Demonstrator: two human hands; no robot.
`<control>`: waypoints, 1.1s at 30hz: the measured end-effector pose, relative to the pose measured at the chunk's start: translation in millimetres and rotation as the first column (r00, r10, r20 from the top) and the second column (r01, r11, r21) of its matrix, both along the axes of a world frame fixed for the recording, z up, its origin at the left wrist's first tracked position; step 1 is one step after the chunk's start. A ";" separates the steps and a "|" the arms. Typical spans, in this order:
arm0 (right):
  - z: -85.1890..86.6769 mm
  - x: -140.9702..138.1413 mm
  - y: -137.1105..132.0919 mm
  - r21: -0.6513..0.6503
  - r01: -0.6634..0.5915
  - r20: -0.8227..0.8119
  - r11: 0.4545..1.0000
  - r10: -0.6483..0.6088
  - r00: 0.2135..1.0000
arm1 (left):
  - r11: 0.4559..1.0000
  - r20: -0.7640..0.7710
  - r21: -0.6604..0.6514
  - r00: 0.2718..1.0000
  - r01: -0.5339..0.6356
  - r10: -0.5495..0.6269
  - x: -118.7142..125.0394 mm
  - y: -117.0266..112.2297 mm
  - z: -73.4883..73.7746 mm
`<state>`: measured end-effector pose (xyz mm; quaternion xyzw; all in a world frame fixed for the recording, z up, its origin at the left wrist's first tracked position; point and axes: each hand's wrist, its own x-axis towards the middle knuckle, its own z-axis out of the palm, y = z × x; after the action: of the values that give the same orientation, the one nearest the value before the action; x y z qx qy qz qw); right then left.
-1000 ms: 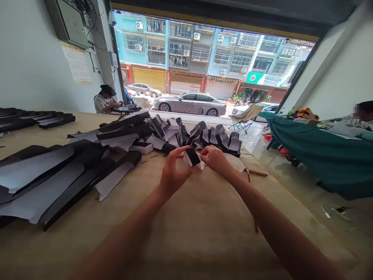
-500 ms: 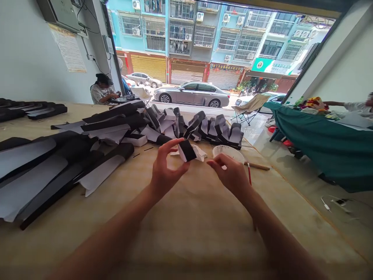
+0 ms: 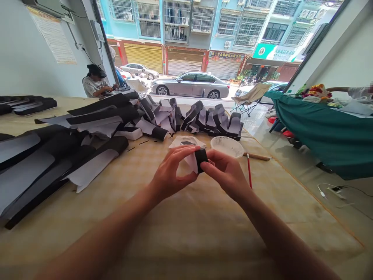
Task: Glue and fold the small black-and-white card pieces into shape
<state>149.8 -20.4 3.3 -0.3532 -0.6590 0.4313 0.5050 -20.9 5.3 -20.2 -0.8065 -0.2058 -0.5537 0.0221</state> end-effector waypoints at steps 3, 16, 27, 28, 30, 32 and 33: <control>-0.8 -3.4 -1.1 -0.028 0.032 -0.022 0.999 -0.033 0.999 | 1.000 0.001 0.015 1.000 0.009 -0.009 1.8 -0.2 -1.3; -1.7 -5.9 -1.5 -0.056 0.032 -0.012 0.998 -0.032 0.999 | 0.998 -0.032 0.042 0.999 0.038 -0.036 1.4 0.1 -3.3; -0.9 -3.6 -1.4 -0.016 -0.021 -0.009 1.000 0.021 1.000 | 0.999 -0.009 0.033 1.000 0.008 -0.007 -1.7 2.0 -0.7; -0.8 -3.3 -1.3 -0.020 -0.034 -0.019 0.999 0.034 0.999 | 1.000 0.007 0.012 1.000 -0.006 0.006 -2.4 2.4 -0.7; -0.7 -2.4 -1.2 -0.034 -0.033 -0.056 0.999 0.032 0.998 | 0.999 0.024 -0.028 0.999 -0.021 0.021 -3.6 3.0 -1.0; -0.8 -1.3 -0.6 -0.038 -0.002 -0.077 0.999 -0.001 0.997 | 0.999 0.024 -0.048 1.000 -0.015 0.016 -4.7 3.1 -1.0; -1.0 -0.6 -0.2 -0.036 0.016 -0.077 0.999 -0.019 0.997 | 0.998 0.021 -0.055 1.000 -0.008 0.009 -5.4 3.0 -0.7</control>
<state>149.2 -20.6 2.3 -0.3508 -0.6281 0.4519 0.5275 -26.3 8.2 -20.9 -0.8000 -0.2244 -0.5564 0.0001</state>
